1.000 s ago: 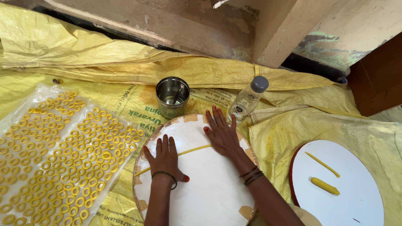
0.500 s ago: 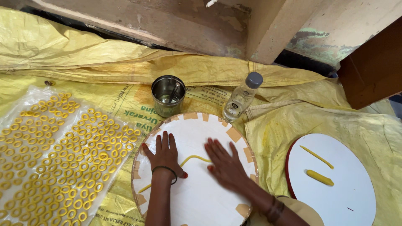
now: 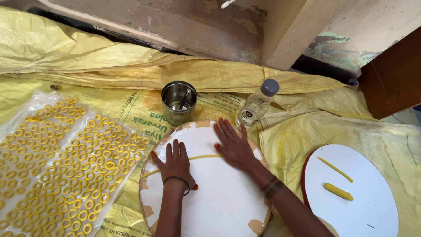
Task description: The person rolls yellow dough into thin ropes on a white board and then shapes them into small rings by hand. The finished rings are placed on a nearby white plate.
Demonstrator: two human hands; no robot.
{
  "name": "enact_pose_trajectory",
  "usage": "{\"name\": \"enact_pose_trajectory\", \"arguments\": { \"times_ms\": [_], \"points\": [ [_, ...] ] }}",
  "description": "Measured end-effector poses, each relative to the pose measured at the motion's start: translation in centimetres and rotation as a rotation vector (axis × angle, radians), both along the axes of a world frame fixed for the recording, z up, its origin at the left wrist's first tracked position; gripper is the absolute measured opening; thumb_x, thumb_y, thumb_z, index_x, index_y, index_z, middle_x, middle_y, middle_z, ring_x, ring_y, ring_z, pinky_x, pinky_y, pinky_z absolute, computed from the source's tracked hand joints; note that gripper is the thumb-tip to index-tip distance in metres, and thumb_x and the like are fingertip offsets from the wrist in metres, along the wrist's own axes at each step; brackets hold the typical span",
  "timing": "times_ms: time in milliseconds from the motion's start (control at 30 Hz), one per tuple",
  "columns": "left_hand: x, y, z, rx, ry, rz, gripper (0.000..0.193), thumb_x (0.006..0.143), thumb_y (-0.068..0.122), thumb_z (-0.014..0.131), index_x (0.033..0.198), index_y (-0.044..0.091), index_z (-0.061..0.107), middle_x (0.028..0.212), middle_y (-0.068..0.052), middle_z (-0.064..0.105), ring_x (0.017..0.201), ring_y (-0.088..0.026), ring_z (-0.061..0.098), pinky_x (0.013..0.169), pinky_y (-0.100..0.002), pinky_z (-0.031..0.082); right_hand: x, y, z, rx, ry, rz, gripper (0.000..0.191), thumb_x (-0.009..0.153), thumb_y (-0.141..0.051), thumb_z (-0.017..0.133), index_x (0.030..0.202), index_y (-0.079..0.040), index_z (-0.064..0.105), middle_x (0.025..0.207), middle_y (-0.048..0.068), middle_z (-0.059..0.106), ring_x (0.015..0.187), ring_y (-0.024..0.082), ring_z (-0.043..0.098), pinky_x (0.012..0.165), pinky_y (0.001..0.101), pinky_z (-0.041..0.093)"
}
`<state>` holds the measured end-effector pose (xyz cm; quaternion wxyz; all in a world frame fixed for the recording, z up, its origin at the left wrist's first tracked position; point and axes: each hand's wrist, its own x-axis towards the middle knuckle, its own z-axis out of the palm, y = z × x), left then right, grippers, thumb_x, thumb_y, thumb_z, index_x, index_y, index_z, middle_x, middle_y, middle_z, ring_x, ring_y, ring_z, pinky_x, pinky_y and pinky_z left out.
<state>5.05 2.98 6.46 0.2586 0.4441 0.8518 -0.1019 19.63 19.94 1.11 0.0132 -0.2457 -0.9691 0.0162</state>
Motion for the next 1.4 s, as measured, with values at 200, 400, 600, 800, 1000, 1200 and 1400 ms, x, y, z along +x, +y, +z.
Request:
{"name": "enact_pose_trajectory", "arguments": {
  "times_ms": [200,400,600,800,1000,1200,1400],
  "points": [
    [-0.2,-0.2,0.0,0.026,-0.011,0.012,0.151,0.055,0.050,0.101,0.164,0.011,0.005,0.173,-0.004,0.002,0.160,-0.023,0.005,0.118,-0.076,0.003,5.4,-5.6,0.0,-0.092,-0.097,0.093,0.075,0.105,-0.056,0.017,0.164,-0.009,0.016,0.172,0.011,0.011,0.158,0.025,0.013,0.121,0.0631,0.003],
    [-0.3,-0.2,-0.3,0.025,-0.023,0.011,0.152,0.054,0.050,0.101,0.164,0.010,0.004,0.173,-0.005,0.001,0.159,-0.024,0.003,0.116,-0.077,0.002,6.3,-5.5,-0.3,-0.073,-0.066,0.140,0.072,0.104,-0.053,0.020,0.164,-0.015,0.019,0.172,0.009,0.014,0.157,0.025,0.015,0.119,0.0650,0.001],
    [-0.1,0.0,-0.3,0.036,-0.001,0.028,0.148,0.057,0.050,0.100,0.163,0.009,0.006,0.173,-0.007,0.003,0.159,-0.026,0.006,0.116,-0.077,0.003,-0.2,1.4,-0.1,-0.038,0.034,0.019,0.067,0.105,-0.055,0.016,0.163,-0.023,0.024,0.172,0.005,0.016,0.158,0.025,0.016,0.120,0.0684,-0.001],
    [-0.3,0.0,-0.7,-0.022,-0.007,0.062,0.150,0.054,0.051,0.101,0.164,0.009,0.008,0.173,-0.007,0.006,0.159,-0.025,0.010,0.117,-0.076,0.004,-2.3,2.8,0.3,-0.037,0.061,0.030,0.073,0.104,-0.060,0.010,0.163,-0.020,0.023,0.172,0.007,0.016,0.157,0.026,0.015,0.121,0.0662,-0.001],
    [0.1,0.3,-1.1,0.023,0.082,-0.012,0.141,0.059,0.048,0.098,0.163,0.010,0.010,0.171,-0.006,0.007,0.156,-0.024,0.012,0.112,-0.082,0.006,3.0,-1.8,0.0,0.003,-0.040,0.127,0.075,0.103,-0.058,0.016,0.163,-0.013,0.021,0.171,0.012,0.014,0.158,0.026,0.015,0.119,0.0636,0.001],
    [0.1,0.0,-0.5,-0.002,0.020,0.001,0.148,0.056,0.054,0.099,0.163,0.010,0.007,0.173,-0.006,0.004,0.159,-0.025,0.008,0.114,-0.079,0.006,7.7,-6.3,0.3,-0.136,-0.130,0.198,0.074,0.104,-0.050,0.020,0.164,-0.007,0.016,0.172,0.010,0.013,0.157,0.024,0.014,0.120,0.0629,0.000],
    [0.3,0.3,-0.7,-0.009,0.028,0.001,0.147,0.057,0.049,0.100,0.164,0.010,0.007,0.173,-0.007,0.004,0.158,-0.026,0.008,0.116,-0.077,0.005,3.2,-1.9,-0.5,-0.071,-0.061,0.108,0.071,0.105,-0.051,0.021,0.164,-0.012,0.017,0.172,0.007,0.013,0.158,0.022,0.014,0.121,0.0630,0.000]
  ]
}}
